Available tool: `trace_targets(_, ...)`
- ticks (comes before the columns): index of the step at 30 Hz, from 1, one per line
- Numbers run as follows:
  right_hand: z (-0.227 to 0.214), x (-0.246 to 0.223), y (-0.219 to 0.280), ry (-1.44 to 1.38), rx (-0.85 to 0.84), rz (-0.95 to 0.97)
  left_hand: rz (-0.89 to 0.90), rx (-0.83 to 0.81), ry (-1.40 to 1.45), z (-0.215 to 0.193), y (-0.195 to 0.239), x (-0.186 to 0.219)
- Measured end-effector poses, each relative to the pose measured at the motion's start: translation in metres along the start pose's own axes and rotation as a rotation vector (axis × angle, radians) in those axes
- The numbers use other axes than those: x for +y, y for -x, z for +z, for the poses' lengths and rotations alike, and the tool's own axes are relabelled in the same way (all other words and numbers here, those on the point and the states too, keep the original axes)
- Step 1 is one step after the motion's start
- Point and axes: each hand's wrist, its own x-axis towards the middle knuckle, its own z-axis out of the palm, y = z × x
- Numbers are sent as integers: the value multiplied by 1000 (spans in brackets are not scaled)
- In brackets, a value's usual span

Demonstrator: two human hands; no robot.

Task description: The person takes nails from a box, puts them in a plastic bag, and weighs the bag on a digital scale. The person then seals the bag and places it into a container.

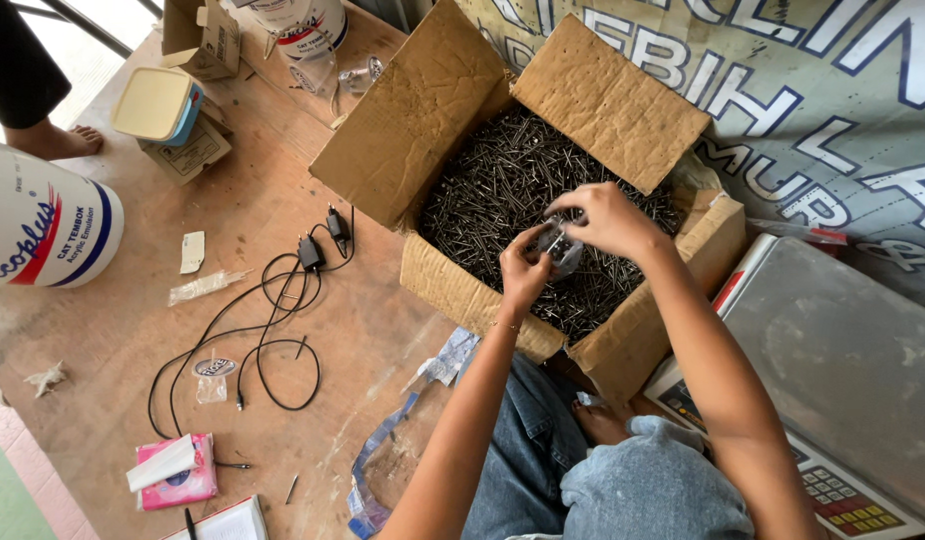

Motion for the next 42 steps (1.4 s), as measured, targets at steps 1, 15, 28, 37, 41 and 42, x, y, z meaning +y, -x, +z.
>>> trace_targets(1,-2,2,2,0,1,2,-1,-2,1,0,-1,0)
trace_targets(15,35,23,14,30,219,261,-21,57,-185,-3,11,22)
trace_targets(28,6,-5,61,-867,277,344,-59,-77,-181,19,24,63)
trace_targets(37,-18,-7,107,-945,553,407,-60,-195,22,61,45,64)
trace_targets(41,-36,0,136,-979,597,441,-15,-264,58,85,59,64)
trace_targets(42,-38,4,149,-964,605,446,-16,-292,81,92,66,61)
